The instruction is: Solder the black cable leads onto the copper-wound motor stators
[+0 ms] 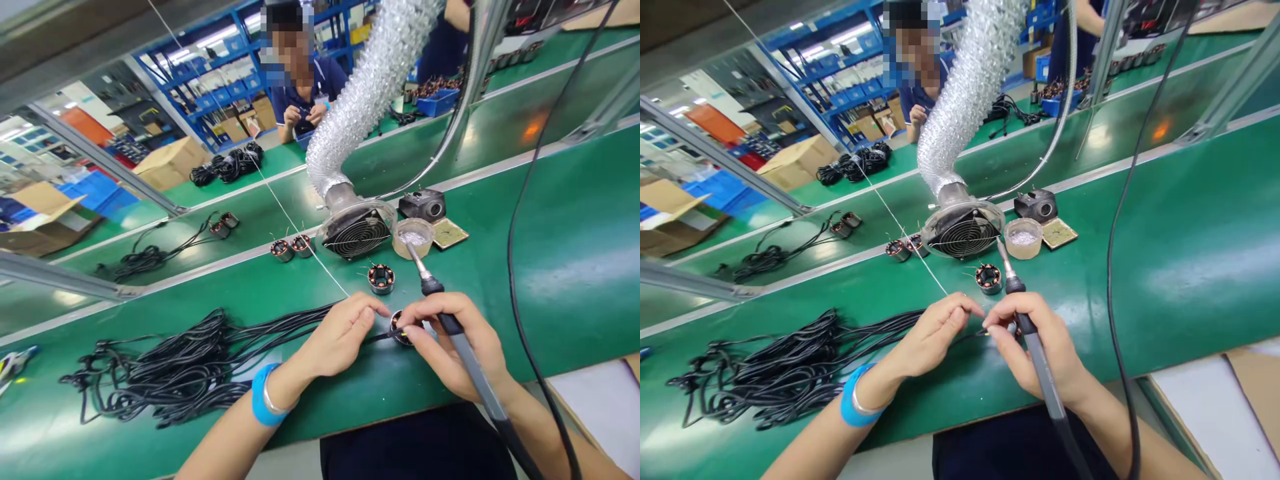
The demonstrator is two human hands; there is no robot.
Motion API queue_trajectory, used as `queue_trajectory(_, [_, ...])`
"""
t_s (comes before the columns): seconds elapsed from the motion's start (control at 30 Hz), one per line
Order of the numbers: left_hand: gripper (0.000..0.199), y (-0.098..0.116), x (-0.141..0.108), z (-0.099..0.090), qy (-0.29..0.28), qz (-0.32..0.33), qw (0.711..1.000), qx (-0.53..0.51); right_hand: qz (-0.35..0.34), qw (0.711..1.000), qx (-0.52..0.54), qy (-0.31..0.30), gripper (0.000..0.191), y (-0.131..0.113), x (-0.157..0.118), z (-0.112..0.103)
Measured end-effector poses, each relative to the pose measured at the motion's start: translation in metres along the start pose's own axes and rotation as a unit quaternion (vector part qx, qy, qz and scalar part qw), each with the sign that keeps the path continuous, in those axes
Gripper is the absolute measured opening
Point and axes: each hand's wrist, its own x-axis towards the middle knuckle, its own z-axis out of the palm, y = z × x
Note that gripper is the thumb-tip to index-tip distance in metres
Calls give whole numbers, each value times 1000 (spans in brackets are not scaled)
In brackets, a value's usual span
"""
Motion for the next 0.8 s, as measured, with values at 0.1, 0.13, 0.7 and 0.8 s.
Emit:
queue_trajectory(0.1, [51,3,0,4,-106,-4,986,-128,-58,998,-3,9,30,-3,6,3])
queue_trajectory(0.13, [51,2,-1,6,-127,-29,976,-174,-68,997,-15,14,31,-4,7,4])
queue_trajectory(0.7, [21,-12,-7,20,80,-58,995,-17,-107,972,-208,-6,38,-14,9,21])
queue_trajectory(0.8, [15,-11,-8,23,61,-53,997,-5,-139,971,-186,-52,36,-17,20,27])
